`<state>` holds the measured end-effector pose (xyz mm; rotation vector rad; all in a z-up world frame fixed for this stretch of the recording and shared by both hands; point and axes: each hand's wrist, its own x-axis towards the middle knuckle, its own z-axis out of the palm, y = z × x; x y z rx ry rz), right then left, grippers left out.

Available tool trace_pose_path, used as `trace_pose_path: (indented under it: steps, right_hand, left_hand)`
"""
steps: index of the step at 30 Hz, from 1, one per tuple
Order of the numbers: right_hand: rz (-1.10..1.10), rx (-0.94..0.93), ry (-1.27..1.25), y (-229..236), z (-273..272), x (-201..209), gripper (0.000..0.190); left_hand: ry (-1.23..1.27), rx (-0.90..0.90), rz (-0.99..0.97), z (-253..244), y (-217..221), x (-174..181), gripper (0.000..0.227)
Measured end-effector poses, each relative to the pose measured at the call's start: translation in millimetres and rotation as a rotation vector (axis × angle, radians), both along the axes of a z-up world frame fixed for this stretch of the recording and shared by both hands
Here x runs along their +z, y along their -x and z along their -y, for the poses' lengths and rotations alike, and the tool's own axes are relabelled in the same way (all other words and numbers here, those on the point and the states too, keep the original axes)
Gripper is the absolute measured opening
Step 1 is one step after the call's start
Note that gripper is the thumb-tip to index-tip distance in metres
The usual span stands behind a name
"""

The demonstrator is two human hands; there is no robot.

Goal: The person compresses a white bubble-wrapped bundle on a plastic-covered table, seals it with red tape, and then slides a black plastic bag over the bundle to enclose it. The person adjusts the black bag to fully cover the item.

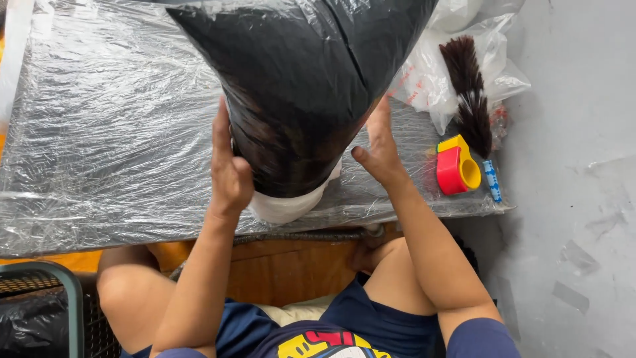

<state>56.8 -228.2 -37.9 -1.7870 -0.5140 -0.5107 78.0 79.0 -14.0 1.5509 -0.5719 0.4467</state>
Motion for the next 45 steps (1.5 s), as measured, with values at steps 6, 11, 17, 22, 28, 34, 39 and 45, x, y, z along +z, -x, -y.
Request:
trace_pose_path:
  steps: [6, 11, 17, 22, 28, 34, 39, 45]
  right_hand:
    - [-0.157, 0.136, -0.007, -31.8, 14.9, -69.3, 0.111]
    - [-0.218, 0.158, 0.107, -30.3, 7.2, -62.1, 0.087]
    - [-0.28, 0.188, 0.107, -21.7, -0.8, -68.2, 0.079]
    - [-0.278, 0.189, 0.163, -16.4, -6.3, -49.8, 0.071]
    - [-0.31, 0.164, 0.211, -16.4, -1.7, -47.4, 0.072]
    - [-0.295, 0.156, 0.248, -16.2, -11.0, -41.3, 0.071]
    - [-0.272, 0.152, 0.246, -15.4, -15.4, -41.5, 0.069]
    - [-0.366, 0.128, 0.328, -12.8, -9.9, -42.1, 0.083]
  left_hand:
    - [-0.179, 0.088, -0.004, 5.0, 10.8, -12.8, 0.158]
    - [-0.229, 0.116, -0.036, 3.8, 7.9, -14.7, 0.167]
    - [-0.224, 0.107, -0.052, -1.2, 11.4, -24.0, 0.169]
    - [-0.22, 0.1, -0.046, -0.6, 10.6, -23.8, 0.168]
    - [-0.23, 0.097, -0.07, -4.5, 7.0, -49.2, 0.166]
    - [-0.256, 0.097, -0.08, -13.0, 1.7, -70.0, 0.166]
    - [-0.255, 0.09, -0.082, -15.8, 2.0, -58.3, 0.168]
    - [-0.2, 0.025, -0.252, -18.6, 6.1, -68.8, 0.164]
